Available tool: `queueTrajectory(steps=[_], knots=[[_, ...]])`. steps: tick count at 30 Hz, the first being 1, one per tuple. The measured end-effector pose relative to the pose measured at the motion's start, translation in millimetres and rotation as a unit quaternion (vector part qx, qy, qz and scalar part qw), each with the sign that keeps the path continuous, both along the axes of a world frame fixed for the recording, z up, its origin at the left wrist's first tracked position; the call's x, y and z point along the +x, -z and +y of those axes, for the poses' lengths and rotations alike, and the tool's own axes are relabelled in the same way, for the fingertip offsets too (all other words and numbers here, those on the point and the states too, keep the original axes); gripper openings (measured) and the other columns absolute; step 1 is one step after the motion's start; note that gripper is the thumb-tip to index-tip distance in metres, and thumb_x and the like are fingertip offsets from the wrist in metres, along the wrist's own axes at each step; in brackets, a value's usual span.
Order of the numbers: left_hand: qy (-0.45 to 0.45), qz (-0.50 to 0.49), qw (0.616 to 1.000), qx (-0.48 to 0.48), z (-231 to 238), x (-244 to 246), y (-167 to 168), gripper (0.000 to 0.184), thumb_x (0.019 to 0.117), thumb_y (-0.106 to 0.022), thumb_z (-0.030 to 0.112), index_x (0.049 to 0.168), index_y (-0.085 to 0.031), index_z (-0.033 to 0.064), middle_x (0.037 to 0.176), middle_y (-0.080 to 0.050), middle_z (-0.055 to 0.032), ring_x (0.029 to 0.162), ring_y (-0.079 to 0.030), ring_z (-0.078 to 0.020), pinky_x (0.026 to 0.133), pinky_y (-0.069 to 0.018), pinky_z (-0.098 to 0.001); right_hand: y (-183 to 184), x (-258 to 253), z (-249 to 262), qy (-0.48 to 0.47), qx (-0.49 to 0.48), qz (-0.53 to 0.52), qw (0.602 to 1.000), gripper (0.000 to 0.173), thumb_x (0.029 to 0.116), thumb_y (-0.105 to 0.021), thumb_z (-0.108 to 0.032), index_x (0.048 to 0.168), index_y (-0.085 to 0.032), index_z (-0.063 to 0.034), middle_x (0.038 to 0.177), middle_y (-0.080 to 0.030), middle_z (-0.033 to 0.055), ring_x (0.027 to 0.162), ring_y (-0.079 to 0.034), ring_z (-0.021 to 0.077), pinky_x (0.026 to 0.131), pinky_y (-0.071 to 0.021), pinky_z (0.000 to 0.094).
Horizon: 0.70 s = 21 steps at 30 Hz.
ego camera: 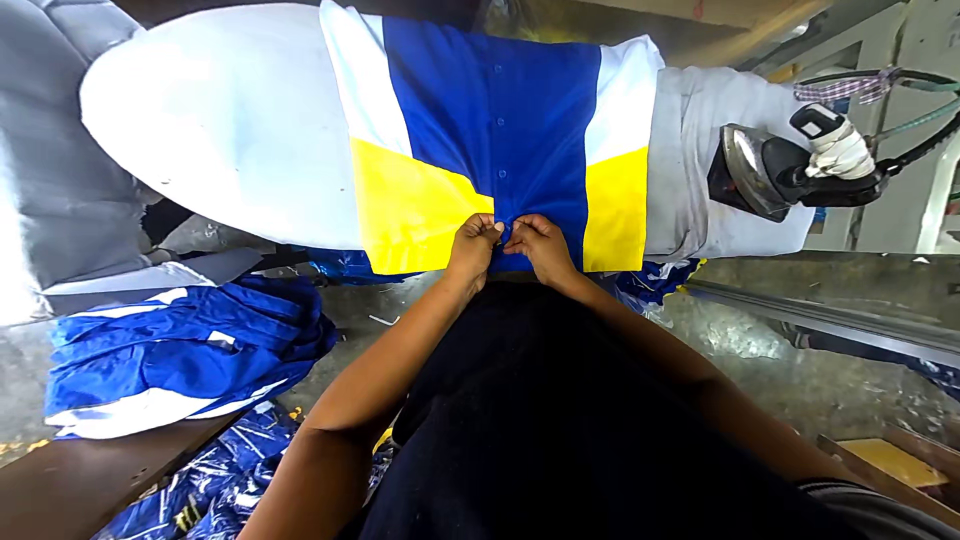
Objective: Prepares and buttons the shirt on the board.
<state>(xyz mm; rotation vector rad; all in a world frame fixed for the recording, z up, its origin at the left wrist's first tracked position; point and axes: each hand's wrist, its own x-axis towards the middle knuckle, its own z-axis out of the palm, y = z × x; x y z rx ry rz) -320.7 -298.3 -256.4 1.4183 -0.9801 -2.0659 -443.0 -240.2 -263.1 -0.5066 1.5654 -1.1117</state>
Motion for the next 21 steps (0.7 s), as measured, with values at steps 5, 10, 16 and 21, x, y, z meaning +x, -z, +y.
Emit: queueTrajectory(steps=[5,10,16,21], knots=[[0.016,-0.006,0.999,-0.040,1,-3,-4,0.007,0.1031,-0.055,0.003,0.108,-0.058,-0.0007,0.090,-0.061,-0.0024,0.080,-0.060,-0.0056,0.079,-0.0523,-0.0246,-1,4,0,0.052,0.007,-0.051,0.997,0.017,0.1088,-0.044,-0.010,0.111,-0.056,0.0014,0.084,-0.065,0.0041,0.071,-0.069,0.0115,0.071,-0.0617,0.0305],[0.008,-0.024,0.999,-0.035,0,-1,-2,0.006,0.1025,-0.056,0.002,0.107,-0.058,-0.0007,0.087,-0.061,-0.0023,0.078,-0.060,-0.0054,0.076,-0.0518,-0.0232,-2,7,6,-0.013,-0.037,0.016,0.999,0.024,0.1036,-0.061,-0.017,0.114,-0.059,0.0038,0.096,-0.067,0.0058,0.079,-0.069,0.0094,0.075,-0.0608,0.0286],[0.013,-0.004,1.000,-0.023,-1,4,3,0.006,0.1026,-0.055,0.003,0.107,-0.059,0.0001,0.088,-0.060,-0.0019,0.079,-0.059,-0.0059,0.078,-0.0519,-0.0245,-3,5,-1,0.040,0.016,-0.126,0.991,0.011,0.1093,-0.049,-0.016,0.104,-0.056,-0.0092,0.085,-0.063,0.0004,0.074,-0.066,0.0128,0.072,-0.0601,0.0343],[0.008,0.004,1.000,-0.013,-1,6,8,0.006,0.1031,-0.056,0.005,0.107,-0.058,0.0015,0.087,-0.060,-0.0009,0.077,-0.059,-0.0055,0.076,-0.0520,-0.0238,-10,6,-3,-0.001,0.054,-0.068,0.996,0.011,0.1075,-0.054,-0.016,0.111,-0.056,-0.0060,0.091,-0.064,0.0027,0.075,-0.065,0.0111,0.068,-0.0578,0.0287]])
